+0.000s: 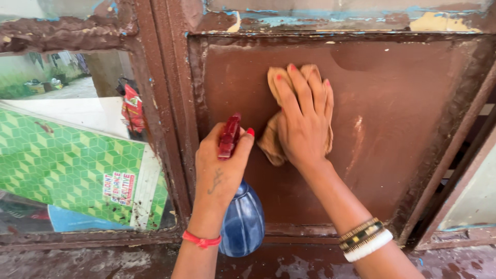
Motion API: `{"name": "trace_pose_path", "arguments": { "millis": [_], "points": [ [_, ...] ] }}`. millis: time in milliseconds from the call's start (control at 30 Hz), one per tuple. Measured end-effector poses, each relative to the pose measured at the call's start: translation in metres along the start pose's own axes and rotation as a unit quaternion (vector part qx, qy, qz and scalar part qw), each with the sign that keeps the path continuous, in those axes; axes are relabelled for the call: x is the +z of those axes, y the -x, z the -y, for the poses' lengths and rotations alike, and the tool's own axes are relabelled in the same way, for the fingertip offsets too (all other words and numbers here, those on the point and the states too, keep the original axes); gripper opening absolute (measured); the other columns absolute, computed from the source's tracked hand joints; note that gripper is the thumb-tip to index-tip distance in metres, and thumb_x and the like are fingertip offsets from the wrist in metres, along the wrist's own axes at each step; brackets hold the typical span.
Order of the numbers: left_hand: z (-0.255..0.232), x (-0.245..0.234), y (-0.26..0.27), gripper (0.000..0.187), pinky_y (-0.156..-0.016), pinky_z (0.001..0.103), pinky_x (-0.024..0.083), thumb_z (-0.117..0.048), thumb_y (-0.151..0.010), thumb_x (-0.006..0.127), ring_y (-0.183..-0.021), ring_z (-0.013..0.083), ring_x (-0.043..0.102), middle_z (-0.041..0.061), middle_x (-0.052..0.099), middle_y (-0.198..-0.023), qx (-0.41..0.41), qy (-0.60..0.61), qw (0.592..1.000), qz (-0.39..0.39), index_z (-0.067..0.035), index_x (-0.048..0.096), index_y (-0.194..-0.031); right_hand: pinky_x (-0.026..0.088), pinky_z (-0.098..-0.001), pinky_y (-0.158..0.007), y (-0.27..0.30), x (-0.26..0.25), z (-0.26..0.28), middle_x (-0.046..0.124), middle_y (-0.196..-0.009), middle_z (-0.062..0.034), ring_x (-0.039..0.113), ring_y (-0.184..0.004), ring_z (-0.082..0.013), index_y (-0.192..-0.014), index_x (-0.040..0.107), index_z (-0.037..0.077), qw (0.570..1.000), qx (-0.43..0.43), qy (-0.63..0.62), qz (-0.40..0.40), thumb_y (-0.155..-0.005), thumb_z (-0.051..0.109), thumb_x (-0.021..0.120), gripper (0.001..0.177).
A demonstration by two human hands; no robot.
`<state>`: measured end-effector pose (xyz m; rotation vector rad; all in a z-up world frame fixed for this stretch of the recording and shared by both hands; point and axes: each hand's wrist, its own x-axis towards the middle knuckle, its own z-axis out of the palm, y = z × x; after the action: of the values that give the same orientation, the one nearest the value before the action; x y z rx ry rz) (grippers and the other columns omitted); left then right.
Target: The person sprays a liquid cleaner from a blue bottle onto glass window panes and the wooden frame, then wipes the surfaces with a brown cloth.
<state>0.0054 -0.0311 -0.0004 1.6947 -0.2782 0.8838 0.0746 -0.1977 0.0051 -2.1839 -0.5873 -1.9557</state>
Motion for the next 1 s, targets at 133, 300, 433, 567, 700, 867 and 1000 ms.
{"name": "trace_pose_path", "arguments": {
  "millis": [133,300,433,567,700,867,1000],
  "points": [
    [0.007,-0.015,-0.001,0.022,-0.064,0.029,0.053,-0.025,-0.091,0.068,-0.067,0.011,0.07,0.005,0.072,-0.07,-0.014,0.048,0.998,0.026,-0.004,0.07,-0.092,0.026,-0.0583,-0.126,-0.009,0.012,0.029,0.05,-0.156,-0.0106,0.039,-0.149,-0.0358,-0.149,0.056,0.01,0.999,0.032,0.009,-0.032,-0.091,0.008,0.063,0.059],
    [0.013,-0.019,0.002,0.021,-0.063,0.031,0.054,-0.024,-0.09,0.067,-0.067,0.0117,0.069,0.008,0.07,-0.072,-0.01,0.076,0.996,0.033,-0.003,0.07,-0.095,0.025,-0.061,-0.12,0.043,0.029,0.055,0.05,-0.153,-0.0144,0.038,-0.146,-0.0361,-0.145,0.057,0.01,0.995,-0.059,-0.061,0.048,-0.087,0.02,0.062,0.059],
    [0.014,-0.024,0.004,0.024,-0.063,0.032,0.053,-0.026,-0.09,0.07,-0.067,0.0152,0.069,0.008,0.072,-0.073,0.001,0.006,1.0,0.01,-0.003,0.07,-0.096,0.026,-0.0604,-0.122,0.093,0.032,0.06,0.052,-0.15,-0.0102,0.041,-0.145,-0.0337,-0.139,0.059,0.012,0.987,-0.101,-0.049,0.116,-0.09,0.02,0.059,0.05],
    [0.016,-0.029,0.004,0.026,-0.064,0.033,0.054,-0.028,-0.087,0.072,-0.067,0.0165,0.071,0.008,0.073,-0.075,0.004,-0.016,1.0,0.0,-0.004,0.071,-0.095,0.028,-0.0588,-0.121,0.094,0.017,0.044,0.053,-0.149,-0.0076,0.044,-0.142,-0.0295,-0.142,0.062,0.013,0.991,-0.067,-0.032,0.107,-0.086,0.012,0.06,0.056],
    [0.016,-0.038,0.005,0.029,-0.064,0.035,0.051,-0.031,-0.088,0.074,-0.064,0.0201,0.067,0.012,0.071,-0.072,-0.026,-0.064,0.998,0.001,-0.003,0.071,-0.092,0.03,-0.0564,-0.124,0.052,0.008,0.031,0.052,-0.152,-0.0097,0.042,-0.146,-0.0342,-0.144,0.059,0.011,0.999,-0.031,-0.026,0.019,-0.091,0.005,0.061,0.053],
    [0.018,-0.043,0.009,0.028,-0.064,0.034,0.052,-0.03,-0.087,0.073,-0.066,0.0185,0.069,0.01,0.072,-0.073,-0.028,-0.047,0.999,-0.003,-0.003,0.071,-0.096,0.03,-0.0569,-0.124,0.031,0.015,0.056,0.054,-0.151,-0.0086,0.043,-0.145,-0.0334,-0.144,0.06,0.012,1.0,0.011,-0.024,0.005,-0.085,0.004,0.06,0.06],
    [0.022,-0.044,0.009,0.026,-0.065,0.033,0.053,-0.028,-0.088,0.071,-0.07,0.0163,0.07,0.008,0.075,-0.076,-0.014,-0.007,1.0,0.004,-0.003,0.071,-0.096,0.025,-0.0608,-0.123,0.056,0.029,0.077,0.053,-0.151,-0.0098,0.042,-0.146,-0.0314,-0.146,0.06,0.012,0.996,-0.02,-0.063,0.059,-0.087,0.014,0.064,0.059]
  ]
}}
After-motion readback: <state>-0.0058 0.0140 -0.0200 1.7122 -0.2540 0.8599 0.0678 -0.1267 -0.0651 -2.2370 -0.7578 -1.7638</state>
